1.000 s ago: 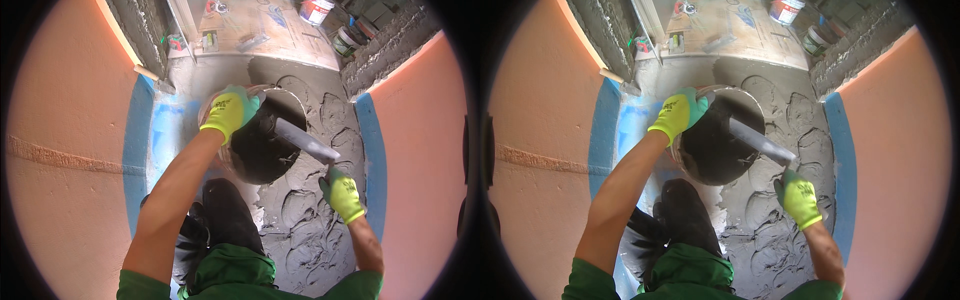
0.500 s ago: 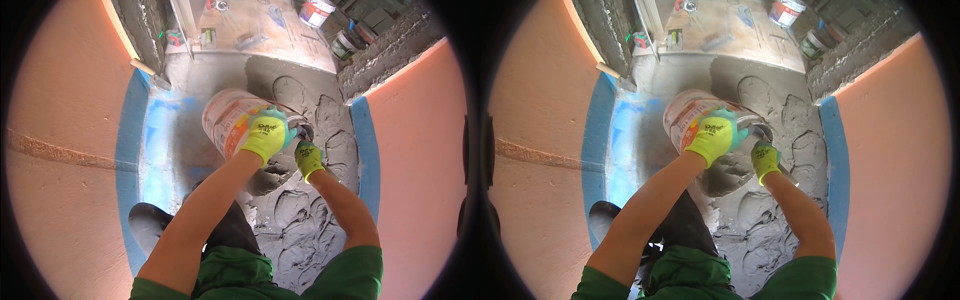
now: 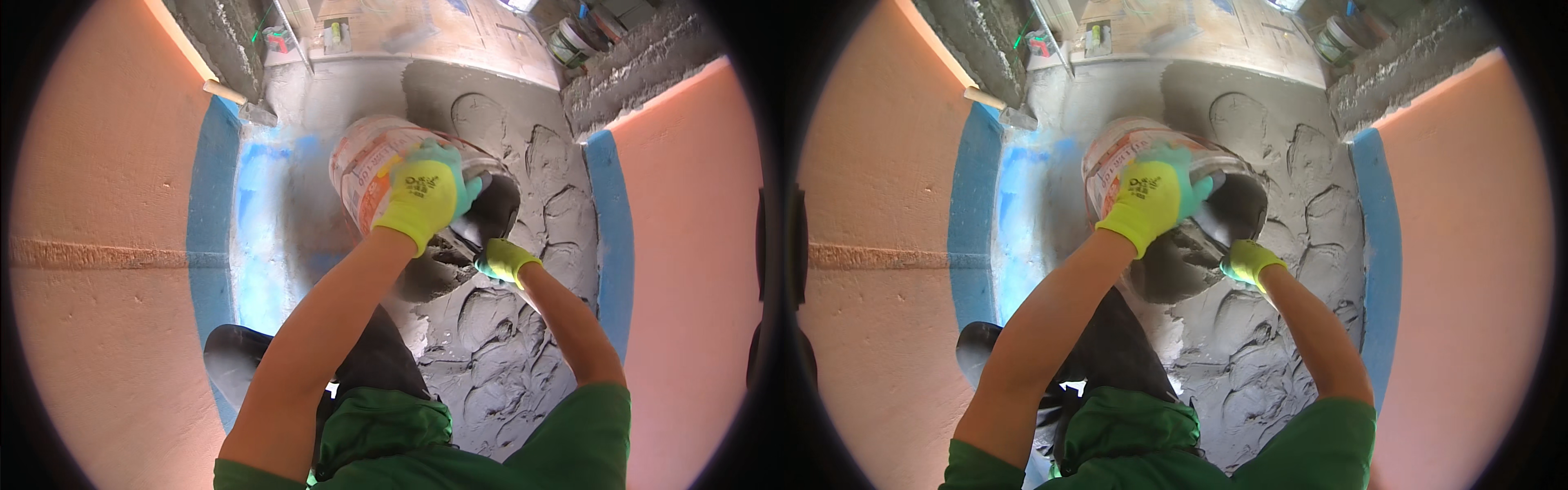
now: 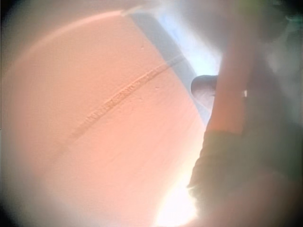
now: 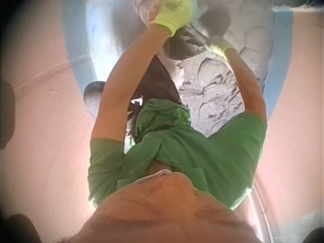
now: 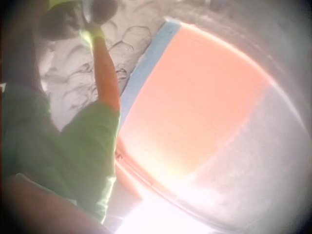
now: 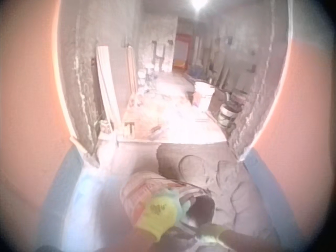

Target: The person scoops cement from a bucket with a trowel and spreads it onto the floor in a room under renovation. They repeatedly scoop and deposit cement, gradually covering more of the floor area.

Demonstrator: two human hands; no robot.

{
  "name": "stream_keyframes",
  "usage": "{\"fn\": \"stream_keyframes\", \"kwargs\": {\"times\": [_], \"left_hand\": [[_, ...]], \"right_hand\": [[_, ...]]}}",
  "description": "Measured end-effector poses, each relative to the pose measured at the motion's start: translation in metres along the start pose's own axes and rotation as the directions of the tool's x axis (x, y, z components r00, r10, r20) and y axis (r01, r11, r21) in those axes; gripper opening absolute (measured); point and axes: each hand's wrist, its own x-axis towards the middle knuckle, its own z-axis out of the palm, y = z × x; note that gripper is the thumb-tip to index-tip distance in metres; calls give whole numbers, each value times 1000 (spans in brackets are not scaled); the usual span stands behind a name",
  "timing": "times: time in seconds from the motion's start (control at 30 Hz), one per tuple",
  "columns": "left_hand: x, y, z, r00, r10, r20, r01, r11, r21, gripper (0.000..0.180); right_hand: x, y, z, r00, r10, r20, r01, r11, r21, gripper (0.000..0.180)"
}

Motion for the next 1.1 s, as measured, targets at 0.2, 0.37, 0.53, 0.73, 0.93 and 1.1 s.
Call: {"fn": "stream_keyframes", "kwargs": {"times": [0.2,0.37,0.53,0.73,0.93,1.1], "left_hand": [[-13,-15,-16,998,-13,-58,9,997,-76,56],[-20,-20,-23,998,3,-70,-7,998,-63,54],[-34,-28,-30,994,-32,-109,26,998,-57,43],[-41,-44,-42,991,-49,-125,54,998,40,40],[-55,-47,-43,987,-50,-152,60,996,61,38],[-60,-52,-47,986,-30,-166,39,998,51,37]], "right_hand": [[-4,-5,19,977,-51,208,-89,788,610,29],[-4,-13,61,944,-258,204,6,634,773,23],[-15,-44,91,840,-414,349,-288,205,935,33],[-30,-71,91,764,-530,369,-407,48,912,41],[-49,-83,110,679,-681,273,-489,-142,861,46],[-74,-95,113,616,-771,162,-569,-292,769,44]]}}
